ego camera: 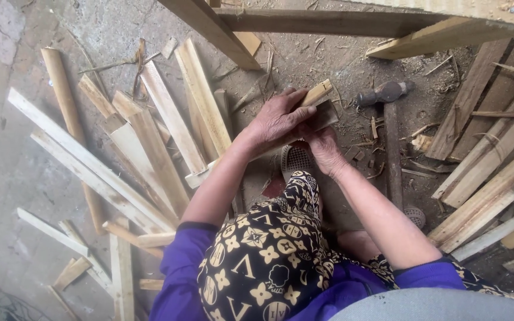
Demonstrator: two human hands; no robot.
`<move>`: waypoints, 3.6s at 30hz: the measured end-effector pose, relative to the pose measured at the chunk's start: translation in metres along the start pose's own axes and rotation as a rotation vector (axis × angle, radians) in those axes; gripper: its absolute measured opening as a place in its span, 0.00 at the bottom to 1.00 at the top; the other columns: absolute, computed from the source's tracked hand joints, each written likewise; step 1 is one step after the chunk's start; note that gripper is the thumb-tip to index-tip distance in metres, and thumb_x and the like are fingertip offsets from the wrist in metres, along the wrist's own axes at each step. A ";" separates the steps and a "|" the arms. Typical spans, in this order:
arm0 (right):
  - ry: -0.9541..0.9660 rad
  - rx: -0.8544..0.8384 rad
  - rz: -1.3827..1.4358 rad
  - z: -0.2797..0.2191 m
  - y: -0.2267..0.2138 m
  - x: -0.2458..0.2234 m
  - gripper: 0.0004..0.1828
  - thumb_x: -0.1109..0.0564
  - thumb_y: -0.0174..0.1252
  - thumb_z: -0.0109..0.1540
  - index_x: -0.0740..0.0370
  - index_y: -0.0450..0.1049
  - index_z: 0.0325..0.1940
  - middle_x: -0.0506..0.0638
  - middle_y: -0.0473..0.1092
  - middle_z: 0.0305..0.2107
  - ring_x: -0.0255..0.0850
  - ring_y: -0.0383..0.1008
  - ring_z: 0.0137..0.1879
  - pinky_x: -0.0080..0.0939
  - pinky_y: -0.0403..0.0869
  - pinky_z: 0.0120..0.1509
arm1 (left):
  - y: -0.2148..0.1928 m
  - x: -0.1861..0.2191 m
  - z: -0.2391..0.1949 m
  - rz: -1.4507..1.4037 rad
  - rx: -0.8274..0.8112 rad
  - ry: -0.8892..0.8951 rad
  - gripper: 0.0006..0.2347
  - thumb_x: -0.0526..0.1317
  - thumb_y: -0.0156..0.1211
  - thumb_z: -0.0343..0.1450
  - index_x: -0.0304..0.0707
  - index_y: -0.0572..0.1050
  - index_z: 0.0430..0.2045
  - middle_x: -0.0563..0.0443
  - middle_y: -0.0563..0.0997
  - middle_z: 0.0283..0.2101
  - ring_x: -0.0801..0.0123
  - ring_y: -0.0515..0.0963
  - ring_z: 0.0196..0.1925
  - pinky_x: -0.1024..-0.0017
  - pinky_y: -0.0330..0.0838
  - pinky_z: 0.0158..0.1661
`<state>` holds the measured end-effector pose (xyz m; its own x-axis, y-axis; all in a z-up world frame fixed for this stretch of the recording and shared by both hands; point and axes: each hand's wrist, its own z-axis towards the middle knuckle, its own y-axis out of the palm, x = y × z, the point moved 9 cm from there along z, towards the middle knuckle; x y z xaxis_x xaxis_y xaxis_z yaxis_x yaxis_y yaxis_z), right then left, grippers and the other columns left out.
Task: The person assembles a wooden stool by attaching a small wooden piece to the side of the seat. They use a hammer to drive nails into the wood, securing the piece in place.
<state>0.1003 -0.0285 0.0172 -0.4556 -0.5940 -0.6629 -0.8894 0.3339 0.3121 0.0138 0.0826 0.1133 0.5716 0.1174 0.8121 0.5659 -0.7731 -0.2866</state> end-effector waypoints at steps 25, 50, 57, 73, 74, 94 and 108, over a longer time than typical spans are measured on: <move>-0.584 0.072 -0.499 -0.039 -0.023 -0.138 0.25 0.46 0.61 0.70 0.59 0.67 0.67 0.57 0.66 0.53 0.48 0.68 0.59 0.51 0.74 0.62 | 0.055 -0.021 0.004 -0.572 -0.173 -0.082 0.23 0.57 0.56 0.74 0.32 0.82 0.41 0.47 0.82 0.32 0.67 0.81 0.38 0.73 0.77 0.40; -0.500 0.219 -1.585 0.077 -0.073 -0.043 0.14 0.43 0.57 0.68 0.52 0.72 0.36 0.52 0.71 0.33 0.58 0.79 0.39 0.61 0.77 0.39 | 0.073 -0.076 0.051 0.757 0.524 0.251 0.36 0.55 0.70 0.66 0.46 0.60 0.67 0.50 0.68 0.40 0.55 0.74 0.45 0.60 0.78 0.40; -0.395 0.237 -1.556 0.075 -0.068 -0.057 0.12 0.47 0.56 0.68 0.56 0.70 0.37 0.57 0.74 0.33 0.63 0.79 0.42 0.66 0.76 0.41 | 0.068 -0.074 0.047 0.722 0.588 0.263 0.33 0.56 0.68 0.67 0.49 0.63 0.65 0.51 0.67 0.38 0.57 0.74 0.43 0.62 0.78 0.39; -0.663 0.253 -1.254 0.038 -0.063 -0.076 0.07 0.56 0.57 0.67 0.59 0.74 0.36 0.61 0.74 0.28 0.63 0.78 0.39 0.63 0.74 0.38 | 0.056 -0.098 0.060 0.514 0.506 0.194 0.29 0.57 0.64 0.70 0.51 0.64 0.64 0.47 0.69 0.39 0.49 0.77 0.46 0.54 0.79 0.40; -0.704 0.302 -1.240 0.021 -0.066 -0.090 0.03 0.60 0.57 0.69 0.58 0.75 0.41 0.56 0.72 0.32 0.57 0.75 0.42 0.55 0.74 0.44 | 0.049 -0.105 0.060 0.453 0.490 0.146 0.29 0.59 0.61 0.71 0.49 0.64 0.64 0.45 0.71 0.39 0.47 0.78 0.46 0.51 0.79 0.42; -0.221 0.377 -0.589 -0.038 -0.187 -0.038 0.13 0.68 0.59 0.62 0.68 0.66 0.48 0.63 0.73 0.32 0.46 0.77 0.30 0.39 0.80 0.28 | 0.082 -0.094 0.039 -0.356 -0.007 -0.259 0.29 0.67 0.45 0.72 0.40 0.79 0.20 0.45 0.80 0.17 0.61 0.85 0.24 0.69 0.83 0.26; -0.452 0.258 -0.999 -0.084 -0.080 -0.075 0.34 0.68 0.60 0.63 0.62 0.64 0.74 0.68 0.69 0.59 0.65 0.70 0.62 0.62 0.73 0.63 | 0.082 -0.100 0.033 -0.161 0.075 -0.303 0.26 0.59 0.38 0.77 0.38 0.76 0.52 0.26 0.79 0.53 0.36 0.72 0.64 0.45 0.63 0.67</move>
<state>0.2026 -0.0720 0.0988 0.5582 -0.3776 -0.7388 -0.7902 0.0297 -0.6122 0.0225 0.0285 -0.0082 0.6161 0.4223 0.6649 0.6984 -0.6833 -0.2131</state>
